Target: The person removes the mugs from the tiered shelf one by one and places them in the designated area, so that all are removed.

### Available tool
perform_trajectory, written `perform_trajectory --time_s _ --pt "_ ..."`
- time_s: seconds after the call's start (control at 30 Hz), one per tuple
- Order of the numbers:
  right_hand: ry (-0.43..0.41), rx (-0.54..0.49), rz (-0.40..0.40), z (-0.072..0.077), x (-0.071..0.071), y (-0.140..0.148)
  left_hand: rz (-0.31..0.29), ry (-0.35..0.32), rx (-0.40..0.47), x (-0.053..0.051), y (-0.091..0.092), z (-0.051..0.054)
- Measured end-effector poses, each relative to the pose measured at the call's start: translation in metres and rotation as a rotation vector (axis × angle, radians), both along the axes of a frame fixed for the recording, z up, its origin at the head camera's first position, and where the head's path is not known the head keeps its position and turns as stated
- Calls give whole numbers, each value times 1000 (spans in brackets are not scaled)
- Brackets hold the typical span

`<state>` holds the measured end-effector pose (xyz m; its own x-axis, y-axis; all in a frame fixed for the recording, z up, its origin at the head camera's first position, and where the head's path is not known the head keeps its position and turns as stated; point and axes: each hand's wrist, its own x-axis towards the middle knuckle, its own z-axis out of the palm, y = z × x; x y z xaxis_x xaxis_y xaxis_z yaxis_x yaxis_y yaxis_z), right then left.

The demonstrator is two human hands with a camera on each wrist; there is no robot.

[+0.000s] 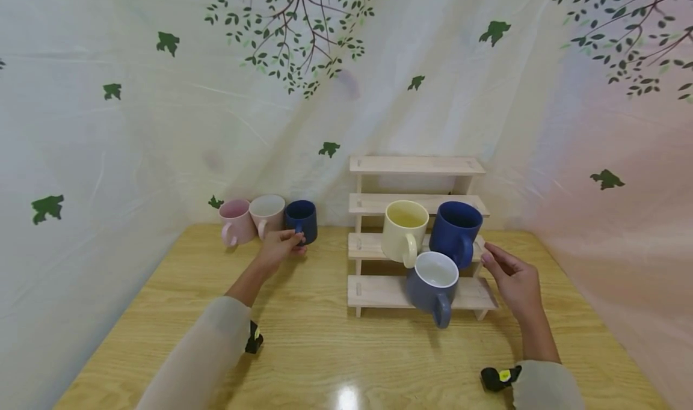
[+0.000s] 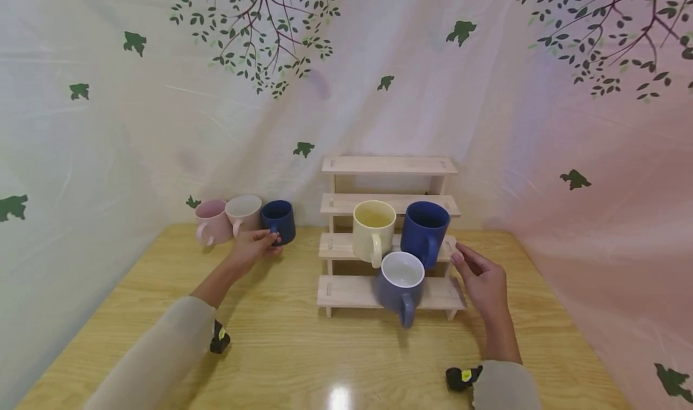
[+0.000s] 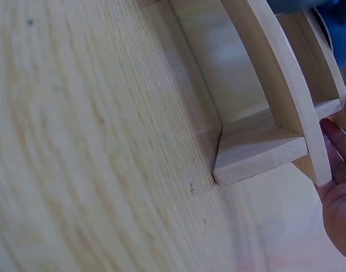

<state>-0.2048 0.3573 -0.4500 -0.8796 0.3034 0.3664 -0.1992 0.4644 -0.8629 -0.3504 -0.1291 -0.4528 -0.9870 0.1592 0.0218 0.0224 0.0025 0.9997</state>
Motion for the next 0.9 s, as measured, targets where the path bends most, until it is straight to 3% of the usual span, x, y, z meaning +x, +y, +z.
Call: perform_trajectory --time_s 0.23,0.33,0.5,0.6,0.67,0.73,0.9 --pt "18 -27 16 0 0 0 -8 -43 -26 4 0 4" --pt "15 -32 19 0 0 1 19 -57 -29 6 0 4" --pt "6 -10 10 0 0 1 168 -40 2 13 1 10" --pt "10 8 4 0 0 1 258 -13 37 20 8 19" --pt "15 3 8 -1 -1 2 286 0 59 25 15 27" --pt "21 -2 13 -2 -1 2 281 17 66 33 24 35" --pt "27 -13 17 -3 -1 1 173 66 57 53 44 50"
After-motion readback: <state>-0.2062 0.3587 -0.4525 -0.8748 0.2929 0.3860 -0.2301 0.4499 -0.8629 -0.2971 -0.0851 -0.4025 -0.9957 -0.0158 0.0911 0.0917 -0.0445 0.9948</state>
